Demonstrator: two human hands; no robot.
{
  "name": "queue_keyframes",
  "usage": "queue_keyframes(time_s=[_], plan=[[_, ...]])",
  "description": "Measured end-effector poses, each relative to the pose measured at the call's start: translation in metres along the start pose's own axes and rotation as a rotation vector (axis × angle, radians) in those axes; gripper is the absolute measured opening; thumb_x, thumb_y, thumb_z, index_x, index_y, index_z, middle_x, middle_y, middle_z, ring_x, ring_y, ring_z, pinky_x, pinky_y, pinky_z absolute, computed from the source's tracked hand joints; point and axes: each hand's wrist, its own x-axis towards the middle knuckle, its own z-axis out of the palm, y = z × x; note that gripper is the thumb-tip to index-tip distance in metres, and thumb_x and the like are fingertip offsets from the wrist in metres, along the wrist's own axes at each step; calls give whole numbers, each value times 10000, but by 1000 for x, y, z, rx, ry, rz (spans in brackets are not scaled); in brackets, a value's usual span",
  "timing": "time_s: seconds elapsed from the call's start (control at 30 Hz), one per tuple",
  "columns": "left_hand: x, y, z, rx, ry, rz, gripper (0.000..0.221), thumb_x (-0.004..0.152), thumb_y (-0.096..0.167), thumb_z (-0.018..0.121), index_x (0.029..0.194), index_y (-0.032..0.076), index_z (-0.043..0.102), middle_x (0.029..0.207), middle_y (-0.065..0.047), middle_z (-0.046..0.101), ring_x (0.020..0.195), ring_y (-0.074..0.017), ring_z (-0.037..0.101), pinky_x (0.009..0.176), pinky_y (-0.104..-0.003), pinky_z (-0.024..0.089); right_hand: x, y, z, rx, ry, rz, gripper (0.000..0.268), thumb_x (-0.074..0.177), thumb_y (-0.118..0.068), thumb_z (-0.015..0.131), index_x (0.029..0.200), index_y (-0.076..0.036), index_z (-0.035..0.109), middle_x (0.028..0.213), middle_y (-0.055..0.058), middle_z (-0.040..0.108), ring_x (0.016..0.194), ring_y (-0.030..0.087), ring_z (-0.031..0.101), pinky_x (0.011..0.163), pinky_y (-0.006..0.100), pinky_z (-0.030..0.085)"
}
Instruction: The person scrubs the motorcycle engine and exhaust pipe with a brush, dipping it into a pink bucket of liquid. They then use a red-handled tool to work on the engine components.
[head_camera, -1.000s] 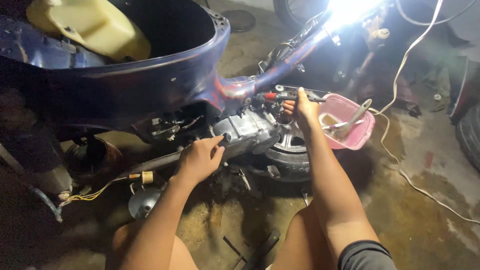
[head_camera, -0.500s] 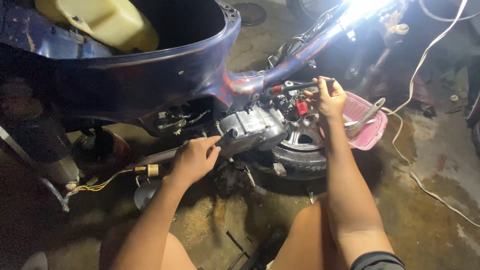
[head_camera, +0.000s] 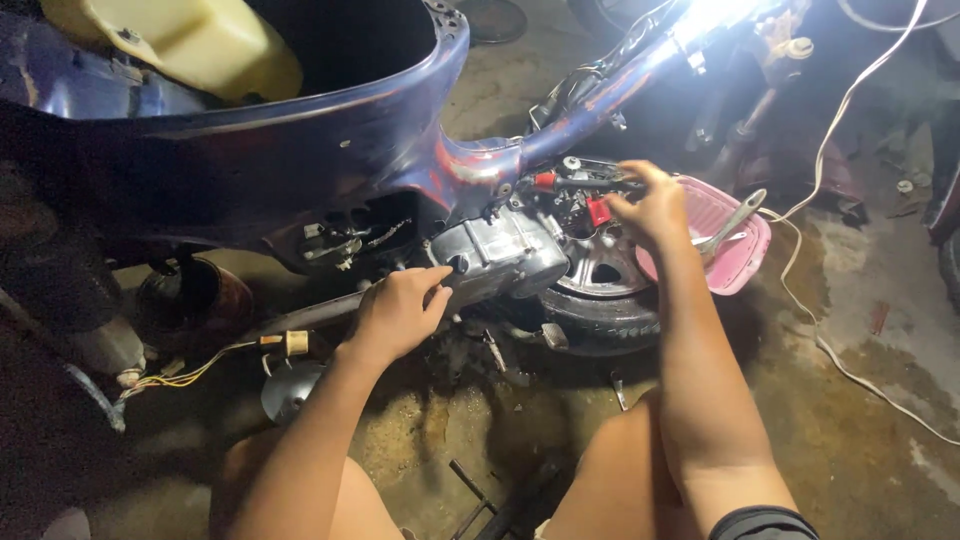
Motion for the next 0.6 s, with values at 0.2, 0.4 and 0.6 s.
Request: queue_keyframes(time_s=[0.2,0.4,0.6], plan=[[2,0,-4,39,-20,-16,328,966,215,609,1260,136,731,922,-106,780,809,-286,771,688,-393,611,4,-24,-7,-366,-190,-63,250,904,-344,766,1117,-470,732,956,-40,714,927,222,724,817,355,577],[-1,-5,-6,40,-48,-34,336,978,218,598,1280,151,727,953,-108,782,830,-315,766,711,-410,608,-8,-16,6,15,-399,242,257,983,-414,689,936,-191,807,845,163,749,853,369,713,768,477,525],[-6,-1,-12,33,-55,-70,337,975,232,603,1279,153,726,968,-108,783,840,-300,768,718,-408,610,-17,-62,-21,-14,-348,279,441,927,-525,761,1121,-130,792,1028,259,750,1065,451,699,886,531,543]])
